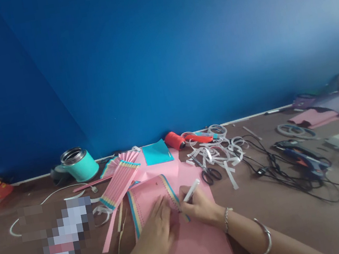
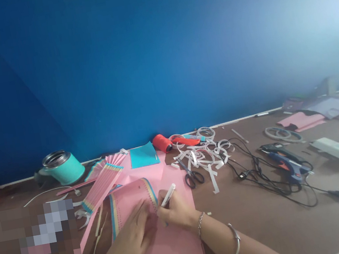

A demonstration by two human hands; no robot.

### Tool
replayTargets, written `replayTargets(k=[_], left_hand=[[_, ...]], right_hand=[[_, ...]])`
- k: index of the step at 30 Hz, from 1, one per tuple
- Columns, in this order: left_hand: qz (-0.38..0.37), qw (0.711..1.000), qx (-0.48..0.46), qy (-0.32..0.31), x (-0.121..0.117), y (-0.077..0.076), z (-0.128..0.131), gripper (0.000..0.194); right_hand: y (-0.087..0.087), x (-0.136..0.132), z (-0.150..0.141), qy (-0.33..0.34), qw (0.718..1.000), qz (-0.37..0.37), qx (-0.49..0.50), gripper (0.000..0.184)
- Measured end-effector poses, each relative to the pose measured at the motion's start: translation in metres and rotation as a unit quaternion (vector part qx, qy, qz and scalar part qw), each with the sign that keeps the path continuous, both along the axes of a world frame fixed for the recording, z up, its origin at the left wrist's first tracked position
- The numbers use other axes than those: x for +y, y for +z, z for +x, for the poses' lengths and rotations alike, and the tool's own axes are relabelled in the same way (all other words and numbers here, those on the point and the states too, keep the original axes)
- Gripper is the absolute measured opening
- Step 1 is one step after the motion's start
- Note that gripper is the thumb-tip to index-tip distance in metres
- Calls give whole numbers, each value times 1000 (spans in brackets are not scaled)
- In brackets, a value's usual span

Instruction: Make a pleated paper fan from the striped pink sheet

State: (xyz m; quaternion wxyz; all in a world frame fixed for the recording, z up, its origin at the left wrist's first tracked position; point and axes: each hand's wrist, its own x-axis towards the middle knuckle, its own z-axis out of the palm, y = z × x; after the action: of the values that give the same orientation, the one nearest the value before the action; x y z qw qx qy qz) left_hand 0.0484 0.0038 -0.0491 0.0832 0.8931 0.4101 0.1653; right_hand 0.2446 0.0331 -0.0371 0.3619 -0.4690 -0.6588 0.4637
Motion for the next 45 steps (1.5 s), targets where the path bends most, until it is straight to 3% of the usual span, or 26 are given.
replayTargets(k=[8, 15, 22, 29, 37, 45], left_hand=[[-4, 1000, 14, 8, -2, 10, 3, 49], [-16, 999, -21, 22, 3, 1, 1, 52], [-15, 999, -31, 20, 7, -4, -2, 48], [-12, 999, -26, 18, 8, -6, -2, 48], [0, 1000, -25, 3, 7, 0, -1, 45], [-4, 1000, -13, 1, 7, 6, 0, 37]], right_hand=[[-3, 2, 0, -25, 999, 21, -23, 12], [0, 3, 1, -43, 997, 5, 59, 6], [-7, 3, 1, -8, 1000, -2, 19, 9], [-4, 1, 1, 5, 1000, -5, 6, 9], [-6, 4, 0, -43, 999, 18, 23, 11], [-5, 2, -1, -32, 999, -3, 23, 9]])
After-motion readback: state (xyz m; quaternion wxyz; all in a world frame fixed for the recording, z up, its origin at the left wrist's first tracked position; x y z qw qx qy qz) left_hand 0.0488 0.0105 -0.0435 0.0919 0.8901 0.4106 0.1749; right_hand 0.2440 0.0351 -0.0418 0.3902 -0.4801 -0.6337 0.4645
